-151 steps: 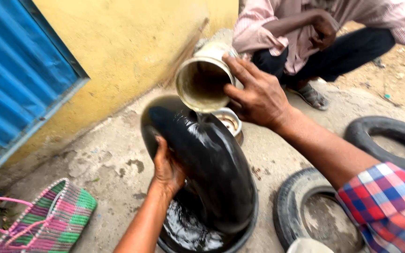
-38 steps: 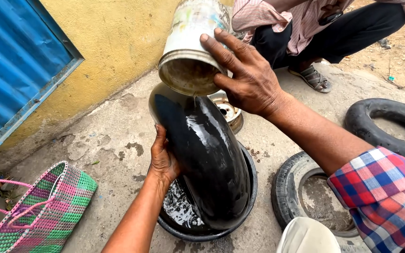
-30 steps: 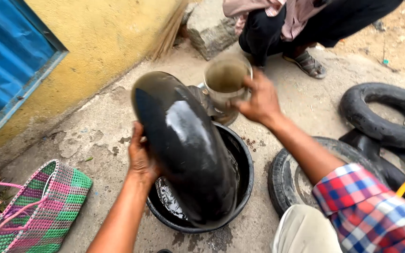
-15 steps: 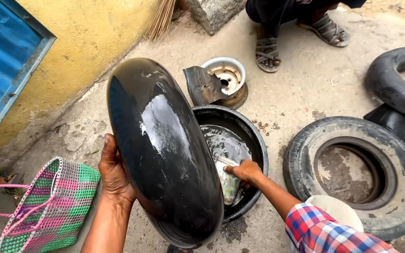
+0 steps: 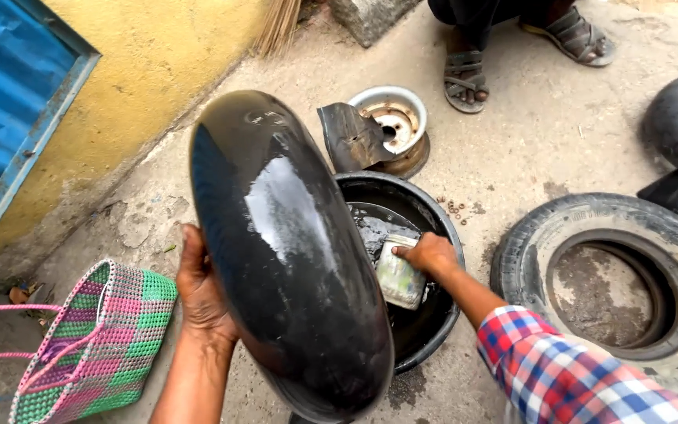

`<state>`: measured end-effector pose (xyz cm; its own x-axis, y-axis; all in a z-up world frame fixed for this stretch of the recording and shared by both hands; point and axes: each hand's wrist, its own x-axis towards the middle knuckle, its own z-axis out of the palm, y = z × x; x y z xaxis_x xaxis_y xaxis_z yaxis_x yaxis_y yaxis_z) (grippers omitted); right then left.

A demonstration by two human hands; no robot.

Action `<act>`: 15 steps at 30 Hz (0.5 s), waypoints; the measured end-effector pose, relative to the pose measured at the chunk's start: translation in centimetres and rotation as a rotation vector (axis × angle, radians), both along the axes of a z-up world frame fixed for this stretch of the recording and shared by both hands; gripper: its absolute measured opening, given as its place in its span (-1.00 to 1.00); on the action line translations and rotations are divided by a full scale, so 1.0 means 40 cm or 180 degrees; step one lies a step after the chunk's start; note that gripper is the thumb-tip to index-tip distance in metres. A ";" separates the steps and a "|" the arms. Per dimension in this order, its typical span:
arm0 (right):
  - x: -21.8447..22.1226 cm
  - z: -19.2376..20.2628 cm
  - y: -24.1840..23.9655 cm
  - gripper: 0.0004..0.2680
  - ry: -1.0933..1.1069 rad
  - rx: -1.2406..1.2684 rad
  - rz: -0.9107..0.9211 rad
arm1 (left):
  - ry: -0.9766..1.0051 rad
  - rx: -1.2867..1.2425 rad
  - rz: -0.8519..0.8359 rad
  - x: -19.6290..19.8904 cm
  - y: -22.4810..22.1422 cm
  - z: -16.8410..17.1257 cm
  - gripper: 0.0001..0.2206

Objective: Checking a bicycle or small vehicle tire tube for leaks using a water bucket and applying a repair patch.

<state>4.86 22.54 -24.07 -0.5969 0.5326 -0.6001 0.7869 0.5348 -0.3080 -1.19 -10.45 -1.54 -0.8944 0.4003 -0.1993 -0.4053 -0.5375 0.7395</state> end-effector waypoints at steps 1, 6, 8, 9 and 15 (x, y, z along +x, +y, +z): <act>0.007 0.019 0.005 -0.39 0.0012 0.0010 0.0023 | 0.0012 0.0010 0.0023 -0.003 0.002 -0.014 -0.41; 0.008 0.098 0.025 -0.43 0.0447 0.0412 0.0861 | -0.0229 0.0086 -0.0110 -0.013 0.024 -0.024 -0.32; 0.051 0.160 0.009 -0.45 0.0787 0.0583 0.0921 | -0.0196 0.0129 -0.0158 0.000 0.047 0.002 -0.29; 0.076 0.189 0.001 -0.47 0.1071 0.0707 0.0931 | -0.0223 0.0131 -0.0255 0.007 0.059 0.015 -0.26; 0.121 0.409 0.090 -0.51 0.2476 0.0558 0.0769 | -0.0205 0.0329 -0.0638 0.029 0.082 0.027 -0.14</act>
